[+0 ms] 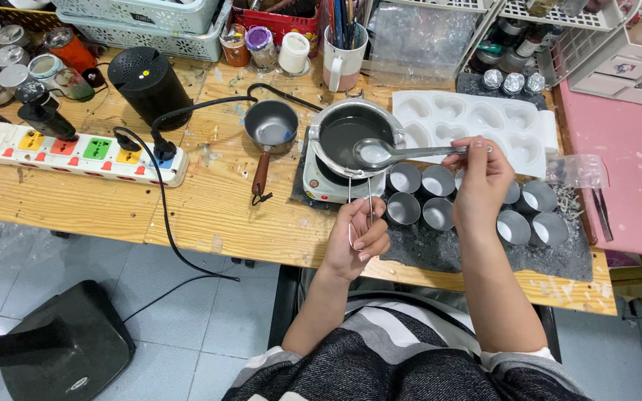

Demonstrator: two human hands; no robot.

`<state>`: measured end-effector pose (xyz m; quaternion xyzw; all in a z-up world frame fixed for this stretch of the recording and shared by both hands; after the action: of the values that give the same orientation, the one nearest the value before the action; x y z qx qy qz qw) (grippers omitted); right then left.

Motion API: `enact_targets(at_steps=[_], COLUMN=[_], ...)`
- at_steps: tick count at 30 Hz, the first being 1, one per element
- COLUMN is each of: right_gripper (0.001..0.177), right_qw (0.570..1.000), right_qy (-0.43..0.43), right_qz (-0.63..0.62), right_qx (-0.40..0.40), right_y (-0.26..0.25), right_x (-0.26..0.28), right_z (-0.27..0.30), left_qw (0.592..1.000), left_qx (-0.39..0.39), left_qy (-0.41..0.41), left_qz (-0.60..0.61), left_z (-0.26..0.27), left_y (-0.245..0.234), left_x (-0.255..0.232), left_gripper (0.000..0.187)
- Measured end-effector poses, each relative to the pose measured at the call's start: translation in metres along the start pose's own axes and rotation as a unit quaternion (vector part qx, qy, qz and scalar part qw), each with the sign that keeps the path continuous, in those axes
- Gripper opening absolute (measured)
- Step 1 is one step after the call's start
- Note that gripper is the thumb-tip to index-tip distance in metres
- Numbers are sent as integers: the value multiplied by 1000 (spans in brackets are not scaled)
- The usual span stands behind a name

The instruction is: Stirring melted wax in a pot on a heating plate.

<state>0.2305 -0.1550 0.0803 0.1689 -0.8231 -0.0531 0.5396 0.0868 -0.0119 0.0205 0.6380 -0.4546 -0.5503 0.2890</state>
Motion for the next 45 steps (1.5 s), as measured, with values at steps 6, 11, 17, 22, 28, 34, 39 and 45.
enact_targets(at_steps=[6, 11, 17, 22, 28, 34, 39, 45], right_gripper=[29, 18, 21, 32, 22, 19, 40, 25], right_qw=[986, 966, 971, 960, 981, 862, 670, 715], right_qy=[-127, -157, -31, -54, -58, -111, -54, 10], right_qz=[109, 178, 162, 187, 182, 447, 707, 658], right_qx=[15, 105, 175, 202, 21, -211, -220, -235], right_y=[17, 44, 60, 50, -62, -232, -301, -356], right_x=[64, 76, 38, 42, 46, 55, 45, 10], right_z=[14, 23, 21, 27, 28, 32, 30, 44], left_qw=[1000, 1000, 999, 999, 993, 988, 985, 981], left_qx=[-2, -11, -22, -36, -86, -112, -132, -149], left_qy=[4, 1, -13, -20, -11, -7, 7, 8], left_qz=[-7, -18, -33, -35, -75, -105, -113, -127], left_z=[0, -1, -4, -10, -21, -30, -36, -42], left_y=[-2, -1, 1, 0, -3, 1, 2, 2], left_x=[0, 2, 11, 21, 31, 34, 39, 45], left_gripper=[39, 38, 32, 28, 23, 22, 16, 15])
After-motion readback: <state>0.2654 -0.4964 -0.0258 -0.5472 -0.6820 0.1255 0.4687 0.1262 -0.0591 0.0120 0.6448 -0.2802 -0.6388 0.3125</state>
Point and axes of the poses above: each hand's wrist, its own z-axis away from the middle knuckle, its own y-axis out of the palm, x = y × z, the point moved 9 cm from there along -z, towards the middle knuckle, and after that the axes turned 7 degrees about -z, right-handed, at the moved point
